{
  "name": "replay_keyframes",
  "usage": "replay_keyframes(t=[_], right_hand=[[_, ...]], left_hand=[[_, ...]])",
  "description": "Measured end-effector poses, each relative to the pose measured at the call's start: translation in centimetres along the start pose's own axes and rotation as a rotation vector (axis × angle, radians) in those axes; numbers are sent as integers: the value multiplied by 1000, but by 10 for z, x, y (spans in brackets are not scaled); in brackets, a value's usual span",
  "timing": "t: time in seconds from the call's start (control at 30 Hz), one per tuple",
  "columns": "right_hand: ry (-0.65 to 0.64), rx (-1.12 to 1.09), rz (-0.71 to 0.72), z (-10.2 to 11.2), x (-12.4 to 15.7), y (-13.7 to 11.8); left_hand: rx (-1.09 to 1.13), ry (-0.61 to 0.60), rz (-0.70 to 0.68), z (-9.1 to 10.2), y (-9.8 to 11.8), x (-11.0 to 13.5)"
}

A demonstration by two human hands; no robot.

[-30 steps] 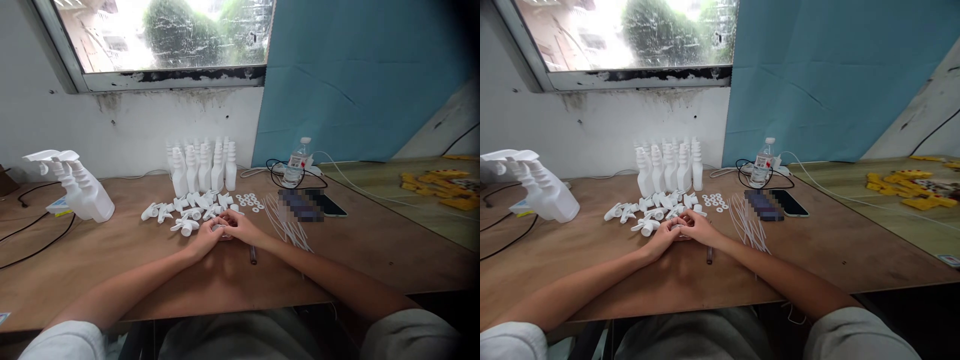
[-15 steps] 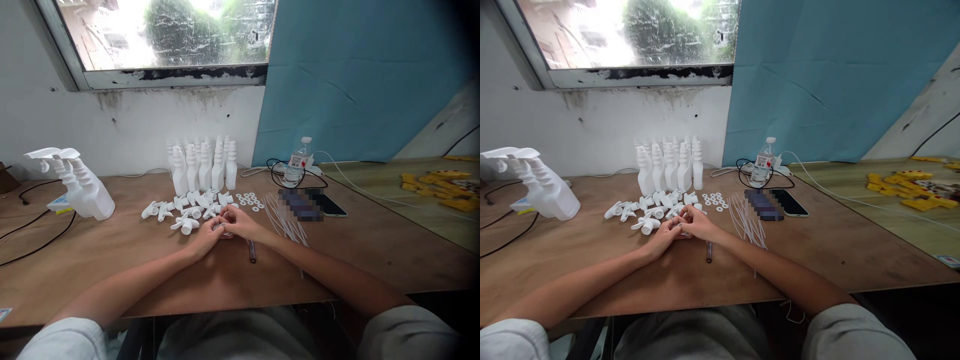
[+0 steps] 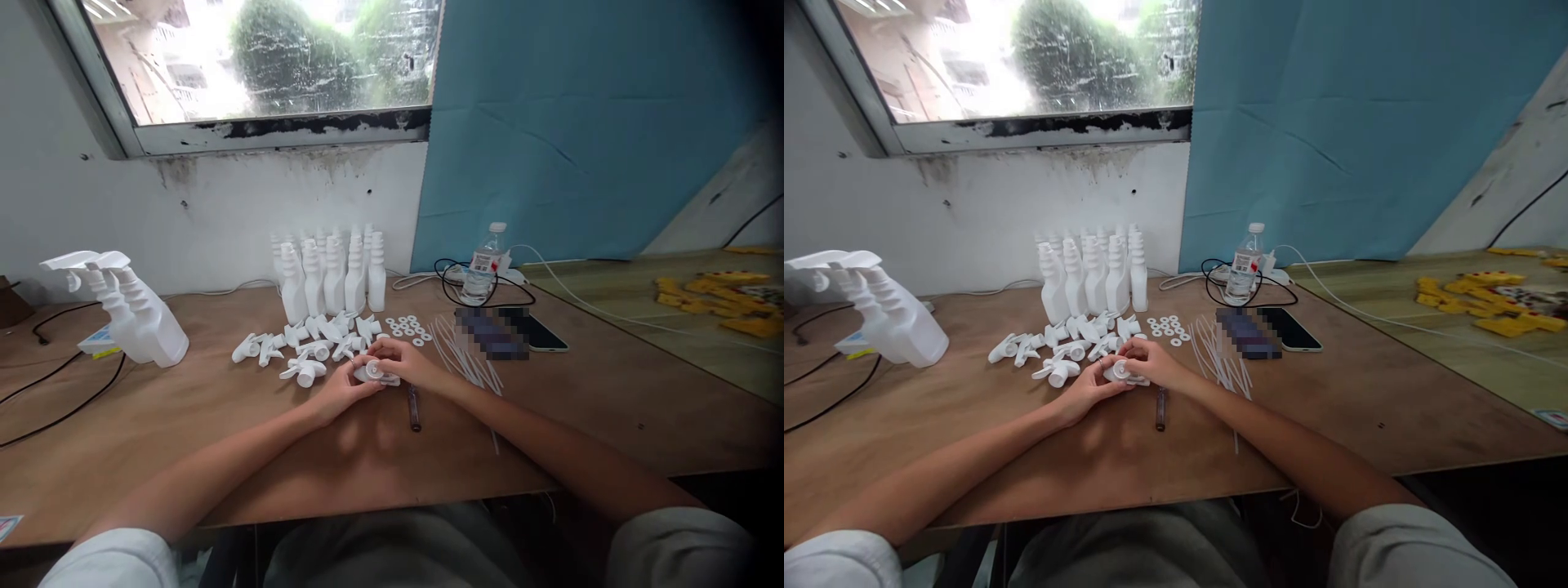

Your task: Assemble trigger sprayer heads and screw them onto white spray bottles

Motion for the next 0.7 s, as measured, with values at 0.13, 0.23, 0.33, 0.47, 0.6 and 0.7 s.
replay_keyframes(t=[0.13,0.23,0.33,0.47,0.6,0.7], right_hand=[[-6,2,30,4,2,-5],[4,51,139,8,6,-19],[-12,302,383,7,15,-41],[-27,554,632,0,26,-55],[43,648,578,16,21,-57],[100,805,286,53,12,-49]], left_hand=[[-93,29,-8,2,-2,-1],[-164,52,-27,4,-2,-1],[-175,35,-27,3,-2,-1],[-175,31,-40,2,-2,-1],[-176,44,-33,4,-4,-1],[-177,39,-11,2,-4,-1]])
Point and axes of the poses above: each hand's wrist, its own x-axis away from the middle knuckle, its own z-axis out of the back of the hand, y = z × x, the point moved 6 cm from there along -x, towards the middle knuckle
